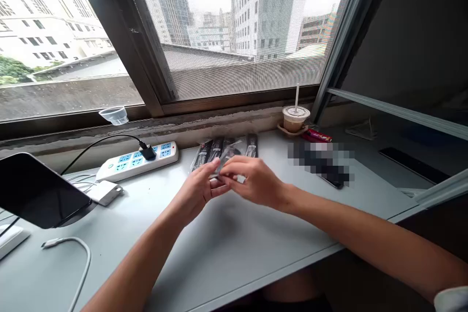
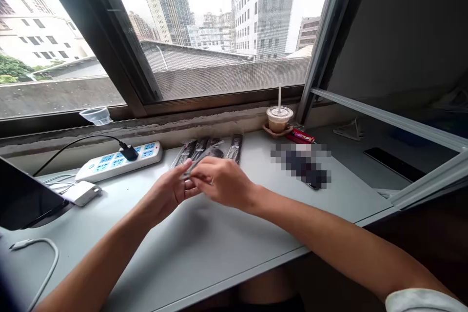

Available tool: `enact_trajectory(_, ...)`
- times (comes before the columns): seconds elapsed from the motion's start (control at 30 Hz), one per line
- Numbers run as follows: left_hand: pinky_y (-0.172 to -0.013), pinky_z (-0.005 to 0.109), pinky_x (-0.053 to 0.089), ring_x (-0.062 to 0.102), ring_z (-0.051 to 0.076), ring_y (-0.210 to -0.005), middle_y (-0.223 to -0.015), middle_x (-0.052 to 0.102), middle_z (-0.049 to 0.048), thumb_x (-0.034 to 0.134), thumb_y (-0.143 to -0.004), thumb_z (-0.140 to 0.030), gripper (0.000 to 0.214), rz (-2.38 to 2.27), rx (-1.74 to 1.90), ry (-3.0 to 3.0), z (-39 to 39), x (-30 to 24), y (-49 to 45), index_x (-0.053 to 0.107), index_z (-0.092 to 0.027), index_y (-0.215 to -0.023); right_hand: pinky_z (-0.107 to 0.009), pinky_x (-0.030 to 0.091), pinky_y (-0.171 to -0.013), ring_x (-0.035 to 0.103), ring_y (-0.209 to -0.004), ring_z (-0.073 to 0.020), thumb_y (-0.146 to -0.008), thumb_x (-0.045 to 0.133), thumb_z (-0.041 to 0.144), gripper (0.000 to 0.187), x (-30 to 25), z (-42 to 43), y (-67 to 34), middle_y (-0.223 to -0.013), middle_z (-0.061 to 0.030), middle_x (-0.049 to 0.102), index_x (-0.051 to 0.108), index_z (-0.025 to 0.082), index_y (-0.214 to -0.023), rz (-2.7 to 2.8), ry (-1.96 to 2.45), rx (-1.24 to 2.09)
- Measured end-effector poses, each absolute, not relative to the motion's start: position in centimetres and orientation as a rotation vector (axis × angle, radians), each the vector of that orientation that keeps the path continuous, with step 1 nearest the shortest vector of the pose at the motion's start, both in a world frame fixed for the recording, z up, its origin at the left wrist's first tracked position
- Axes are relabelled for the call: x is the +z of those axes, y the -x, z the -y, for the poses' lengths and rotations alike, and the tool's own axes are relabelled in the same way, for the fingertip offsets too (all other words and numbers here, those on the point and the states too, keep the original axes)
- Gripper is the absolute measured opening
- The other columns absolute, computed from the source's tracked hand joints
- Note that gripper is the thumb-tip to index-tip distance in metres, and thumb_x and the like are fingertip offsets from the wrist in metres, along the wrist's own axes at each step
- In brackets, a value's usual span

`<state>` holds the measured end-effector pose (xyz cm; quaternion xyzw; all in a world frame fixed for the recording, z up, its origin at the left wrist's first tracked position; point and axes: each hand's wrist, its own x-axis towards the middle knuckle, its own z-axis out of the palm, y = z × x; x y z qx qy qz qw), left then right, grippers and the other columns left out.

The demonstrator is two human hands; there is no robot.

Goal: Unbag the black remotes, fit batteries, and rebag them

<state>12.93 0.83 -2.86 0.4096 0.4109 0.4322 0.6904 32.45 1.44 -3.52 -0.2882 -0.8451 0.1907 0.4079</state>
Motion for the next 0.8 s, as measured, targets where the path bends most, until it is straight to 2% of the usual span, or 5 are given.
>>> enact_trajectory(0.1,-0.077,0.026,0.058,0.072,0.015,-0.084,-0.098,0.075,0.0061,0.092,-0.078,-0.040,0.045,-1.013,0.988,-0.988,-1.2,-2.8,-12.0,0.069,-0.016,-0.109,-0.035,0.059,-0.092,0.073,-0.101,-0.0224,-0.099,0.067,0.028,0.013,-3.8,-1.1,-32.5,-0.108,-0.0059,0.079,0.078,0.025,-0.103,2.082,0.577,0.736)
enact_trajectory(0.2,-0.074,0.026,0.055,0.074,0.018,-0.087,-0.101,0.076,0.0061,0.090,-0.078,-0.051,0.058,-1.205,1.114,-1.139,-1.9,-2.5,-10.7,0.068,-0.017,-0.120,-0.033,0.060,-0.072,0.071,-0.082,-0.0208,-0.099,0.066,0.034,0.016,-4.3,-2.2,-34.1,-0.091,-0.0057,0.077,0.076,0.022,-0.098,1.813,0.854,0.899)
enact_trajectory(0.3,-0.066,0.025,0.052,0.073,0.017,-0.076,-0.092,0.075,0.0040,0.080,-0.083,-0.066,0.067,-1.326,1.297,-1.328,-2.5,-1.7,-9.2,0.066,-0.017,-0.127,-0.029,0.060,-0.058,0.071,-0.081,-0.0205,-0.098,0.068,0.035,0.018,-4.3,-3.9,-36.3,-0.096,-0.0068,0.071,0.070,0.020,-0.109,1.461,1.032,1.129)
enact_trajectory(0.53,-0.051,0.026,0.048,0.059,0.016,-0.054,-0.060,0.066,0.0020,0.042,-0.102,-0.075,0.074,-1.461,1.478,-1.566,-1.9,0.0,-8.2,0.069,-0.013,-0.131,-0.043,0.067,-0.091,0.078,-0.100,-0.0249,-0.098,0.069,0.042,0.037,-4.0,-4.3,-37.6,-0.126,-0.0115,0.066,0.058,0.021,-0.127,0.975,0.807,1.811)
enact_trajectory(0.8,-0.056,0.027,0.054,0.060,0.014,-0.056,-0.075,0.073,0.0044,0.057,-0.098,-0.070,0.059,-1.586,1.455,-1.666,-1.1,1.2,-8.5,0.083,-0.017,-0.096,-0.030,0.065,-0.084,0.079,-0.097,-0.0235,-0.099,0.068,0.054,0.051,-5.1,-3.2,-36.3,-0.116,-0.0134,0.077,0.065,0.017,-0.134,1.213,0.521,2.260)
